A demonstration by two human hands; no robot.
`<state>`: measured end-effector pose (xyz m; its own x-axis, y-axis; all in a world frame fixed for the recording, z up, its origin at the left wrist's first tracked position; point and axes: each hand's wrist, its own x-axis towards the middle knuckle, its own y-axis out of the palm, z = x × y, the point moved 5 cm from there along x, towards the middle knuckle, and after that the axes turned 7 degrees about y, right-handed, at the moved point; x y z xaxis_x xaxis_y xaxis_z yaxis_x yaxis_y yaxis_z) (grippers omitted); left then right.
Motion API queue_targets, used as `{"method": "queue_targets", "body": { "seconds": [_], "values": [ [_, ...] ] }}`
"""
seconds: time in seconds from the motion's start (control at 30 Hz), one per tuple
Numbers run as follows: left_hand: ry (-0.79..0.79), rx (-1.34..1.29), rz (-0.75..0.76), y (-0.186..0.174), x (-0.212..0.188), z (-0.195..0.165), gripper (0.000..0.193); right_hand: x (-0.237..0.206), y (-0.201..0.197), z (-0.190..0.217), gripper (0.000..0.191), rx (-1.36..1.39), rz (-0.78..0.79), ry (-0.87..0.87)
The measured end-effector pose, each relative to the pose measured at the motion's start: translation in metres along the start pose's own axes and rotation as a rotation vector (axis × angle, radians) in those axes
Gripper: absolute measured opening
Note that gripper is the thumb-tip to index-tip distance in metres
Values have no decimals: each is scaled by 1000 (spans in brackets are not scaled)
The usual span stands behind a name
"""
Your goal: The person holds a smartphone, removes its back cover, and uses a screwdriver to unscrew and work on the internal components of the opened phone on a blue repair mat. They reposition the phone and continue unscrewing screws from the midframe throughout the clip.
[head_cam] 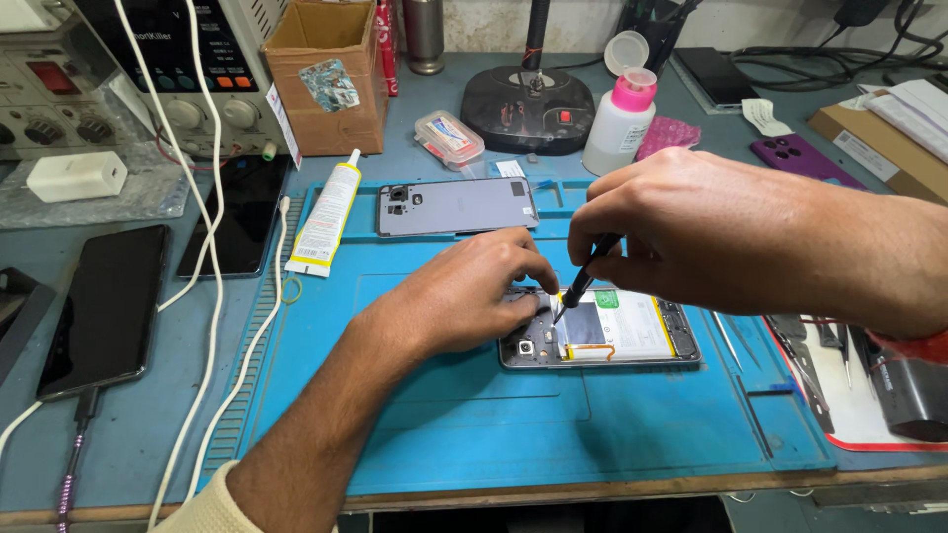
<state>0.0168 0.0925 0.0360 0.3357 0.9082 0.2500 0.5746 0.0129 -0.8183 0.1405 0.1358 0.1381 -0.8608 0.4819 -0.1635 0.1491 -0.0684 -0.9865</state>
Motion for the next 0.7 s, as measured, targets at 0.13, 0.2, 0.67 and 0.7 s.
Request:
{"method": "queue_targets", "body": {
  "seconds": [0.13,0.2,0.67,0.7],
  "values": [
    [-1,0,-15,-4,-1,-2,29,3,1,-3,20,34,6,21],
    [2,1,-20,-5,-1,-3,29,2,0,-3,20,29,1,18],
    [-76,59,4,-8,-2,2,30,5,-10,-9,22,-26,-80,49],
    [-107,84,0,-9,-3,5,31,7,-9,-10,22,-24,-108,17]
  ]
}}
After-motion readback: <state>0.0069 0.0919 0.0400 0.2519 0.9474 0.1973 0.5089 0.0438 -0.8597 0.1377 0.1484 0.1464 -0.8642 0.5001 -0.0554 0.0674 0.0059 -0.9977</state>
